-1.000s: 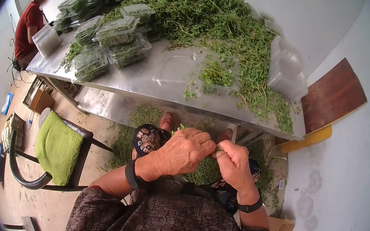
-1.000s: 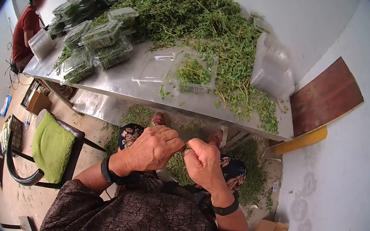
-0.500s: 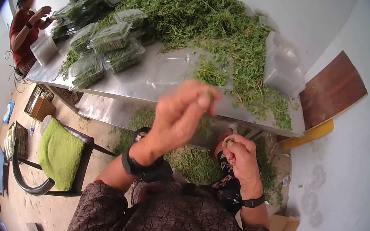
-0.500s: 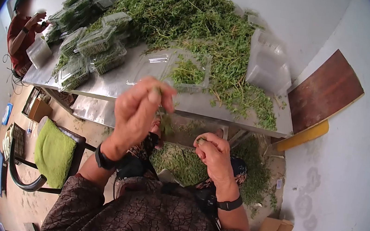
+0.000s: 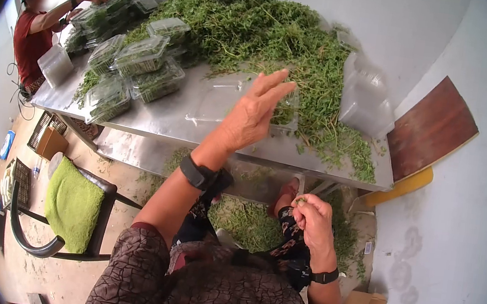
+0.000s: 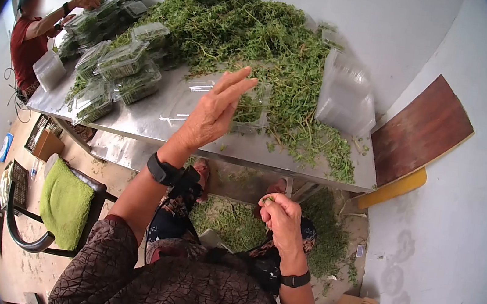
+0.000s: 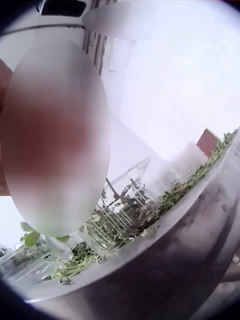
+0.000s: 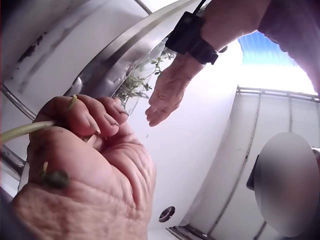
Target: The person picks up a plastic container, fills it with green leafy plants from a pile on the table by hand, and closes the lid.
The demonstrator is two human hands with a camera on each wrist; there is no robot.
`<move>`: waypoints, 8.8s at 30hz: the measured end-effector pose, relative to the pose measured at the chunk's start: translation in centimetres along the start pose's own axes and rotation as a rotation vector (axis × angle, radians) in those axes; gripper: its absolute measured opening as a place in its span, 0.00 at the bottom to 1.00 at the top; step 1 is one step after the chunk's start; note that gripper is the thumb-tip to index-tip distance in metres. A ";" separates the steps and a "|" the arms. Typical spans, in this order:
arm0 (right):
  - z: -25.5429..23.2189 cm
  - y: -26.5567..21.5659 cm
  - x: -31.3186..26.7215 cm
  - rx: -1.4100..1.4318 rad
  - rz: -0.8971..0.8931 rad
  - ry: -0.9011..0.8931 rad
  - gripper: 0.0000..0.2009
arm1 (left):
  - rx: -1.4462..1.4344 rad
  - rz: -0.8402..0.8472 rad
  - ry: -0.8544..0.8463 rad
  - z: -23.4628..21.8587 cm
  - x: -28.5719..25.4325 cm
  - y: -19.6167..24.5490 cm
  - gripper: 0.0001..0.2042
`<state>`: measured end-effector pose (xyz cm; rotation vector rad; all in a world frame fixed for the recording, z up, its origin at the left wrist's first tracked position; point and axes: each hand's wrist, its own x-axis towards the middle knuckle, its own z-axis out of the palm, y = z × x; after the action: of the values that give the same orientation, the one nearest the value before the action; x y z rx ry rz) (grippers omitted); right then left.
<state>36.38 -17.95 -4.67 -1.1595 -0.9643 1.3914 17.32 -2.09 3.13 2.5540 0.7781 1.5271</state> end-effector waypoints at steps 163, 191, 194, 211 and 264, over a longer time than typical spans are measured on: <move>6.6 -11.0 15.2 -1.717 -0.612 -0.231 0.09 | 0.067 -0.155 0.144 -2.8 -6.6 -1.9 0.17; 6.7 -10.5 13.2 -1.360 -0.792 -0.219 0.09 | -0.009 -0.255 0.244 -2.8 -6.7 -2.2 0.12; 7.2 -10.9 12.7 -1.272 -0.868 -0.205 0.09 | -0.070 -0.268 0.314 -2.9 -6.9 -2.4 0.13; 9.2 -8.5 14.1 -1.217 -0.846 -0.349 0.13 | -0.036 -0.442 0.413 -2.1 -7.4 -2.3 0.08; 4.9 -10.3 13.8 -1.380 -0.848 -0.062 0.14 | -0.057 -0.324 -0.034 -3.2 -6.2 -1.4 0.18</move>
<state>33.80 -2.69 4.30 -1.3067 -2.2455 -0.0842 11.74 -4.32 -0.72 2.2686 1.0647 1.3781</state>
